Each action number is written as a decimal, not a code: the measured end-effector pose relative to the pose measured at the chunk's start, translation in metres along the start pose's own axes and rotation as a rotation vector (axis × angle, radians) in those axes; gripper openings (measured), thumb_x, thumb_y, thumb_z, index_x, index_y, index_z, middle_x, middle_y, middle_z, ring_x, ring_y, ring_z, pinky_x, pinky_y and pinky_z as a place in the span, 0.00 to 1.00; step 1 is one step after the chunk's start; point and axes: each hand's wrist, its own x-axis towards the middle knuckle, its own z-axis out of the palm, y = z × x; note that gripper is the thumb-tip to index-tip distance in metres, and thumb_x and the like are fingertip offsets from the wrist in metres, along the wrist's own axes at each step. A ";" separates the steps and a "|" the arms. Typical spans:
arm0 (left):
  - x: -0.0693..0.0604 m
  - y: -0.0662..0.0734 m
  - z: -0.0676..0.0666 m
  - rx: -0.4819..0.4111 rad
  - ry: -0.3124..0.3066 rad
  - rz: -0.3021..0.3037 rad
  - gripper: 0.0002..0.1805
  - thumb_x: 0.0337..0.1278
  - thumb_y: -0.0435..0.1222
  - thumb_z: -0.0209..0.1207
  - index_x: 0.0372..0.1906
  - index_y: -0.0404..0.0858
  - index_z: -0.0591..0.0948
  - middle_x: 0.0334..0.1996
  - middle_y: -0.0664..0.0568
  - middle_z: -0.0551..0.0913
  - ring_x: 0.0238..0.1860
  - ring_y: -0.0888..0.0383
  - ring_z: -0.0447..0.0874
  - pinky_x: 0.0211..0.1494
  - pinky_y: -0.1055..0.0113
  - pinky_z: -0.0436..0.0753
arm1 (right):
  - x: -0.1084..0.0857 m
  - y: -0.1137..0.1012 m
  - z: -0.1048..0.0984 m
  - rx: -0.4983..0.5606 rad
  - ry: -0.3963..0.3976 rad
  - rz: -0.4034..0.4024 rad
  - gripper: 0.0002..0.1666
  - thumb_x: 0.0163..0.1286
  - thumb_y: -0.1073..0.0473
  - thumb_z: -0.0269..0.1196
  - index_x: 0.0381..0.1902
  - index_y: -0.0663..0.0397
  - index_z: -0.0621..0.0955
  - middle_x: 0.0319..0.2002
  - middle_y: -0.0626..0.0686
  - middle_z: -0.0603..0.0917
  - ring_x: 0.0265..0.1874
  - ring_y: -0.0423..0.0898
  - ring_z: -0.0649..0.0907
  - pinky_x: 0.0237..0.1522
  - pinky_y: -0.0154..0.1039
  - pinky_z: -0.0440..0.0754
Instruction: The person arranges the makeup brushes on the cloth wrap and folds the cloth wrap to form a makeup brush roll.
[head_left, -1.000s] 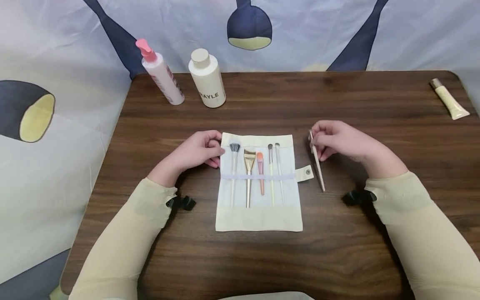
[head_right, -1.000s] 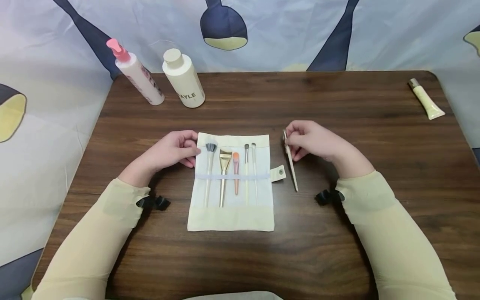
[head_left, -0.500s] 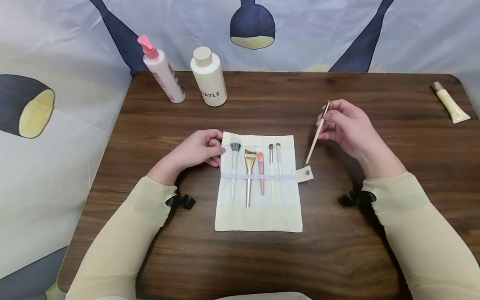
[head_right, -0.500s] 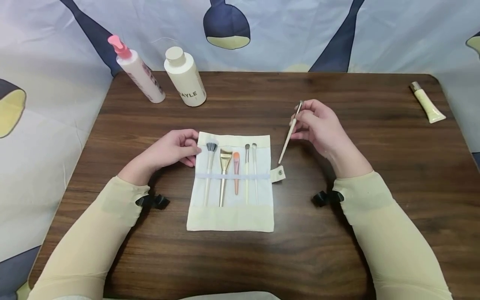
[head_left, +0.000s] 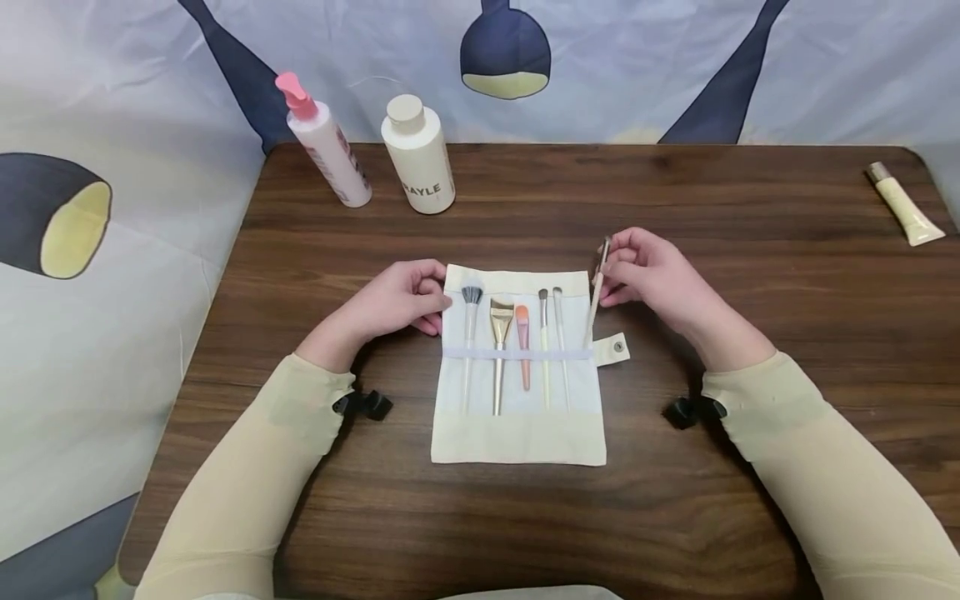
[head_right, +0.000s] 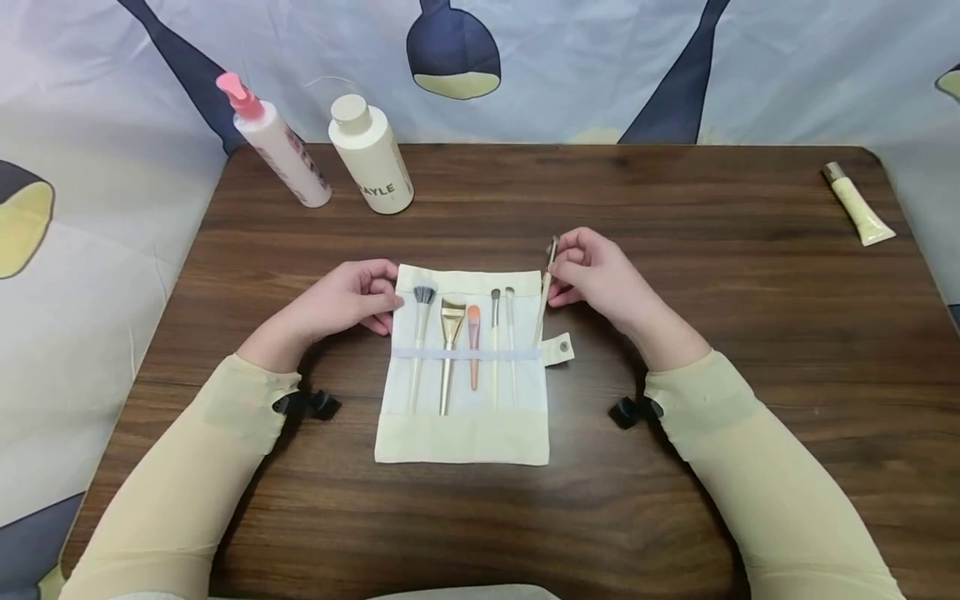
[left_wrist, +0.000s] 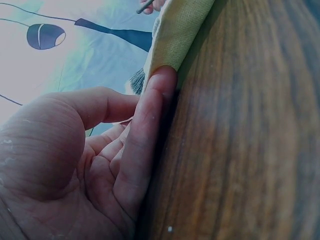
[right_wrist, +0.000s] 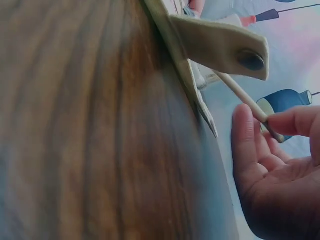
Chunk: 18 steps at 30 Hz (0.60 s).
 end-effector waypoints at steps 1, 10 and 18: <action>0.000 0.000 0.000 0.000 0.005 0.004 0.13 0.69 0.28 0.57 0.54 0.28 0.74 0.27 0.46 0.83 0.26 0.55 0.88 0.35 0.58 0.92 | 0.000 0.000 0.000 -0.037 -0.020 0.013 0.14 0.76 0.71 0.55 0.55 0.67 0.68 0.34 0.52 0.83 0.30 0.46 0.86 0.35 0.39 0.91; -0.001 -0.002 0.001 0.009 0.000 -0.007 0.14 0.70 0.29 0.58 0.55 0.29 0.74 0.29 0.46 0.84 0.27 0.55 0.88 0.36 0.58 0.92 | -0.001 0.003 0.007 -0.167 -0.150 0.116 0.13 0.77 0.64 0.58 0.52 0.69 0.71 0.30 0.55 0.84 0.25 0.47 0.85 0.32 0.40 0.89; 0.001 -0.003 0.002 0.009 0.013 0.004 0.14 0.70 0.29 0.58 0.56 0.29 0.75 0.28 0.46 0.84 0.26 0.55 0.87 0.35 0.58 0.92 | -0.002 0.007 0.009 -0.348 -0.171 0.139 0.11 0.75 0.60 0.62 0.42 0.65 0.77 0.28 0.56 0.87 0.15 0.43 0.77 0.18 0.37 0.79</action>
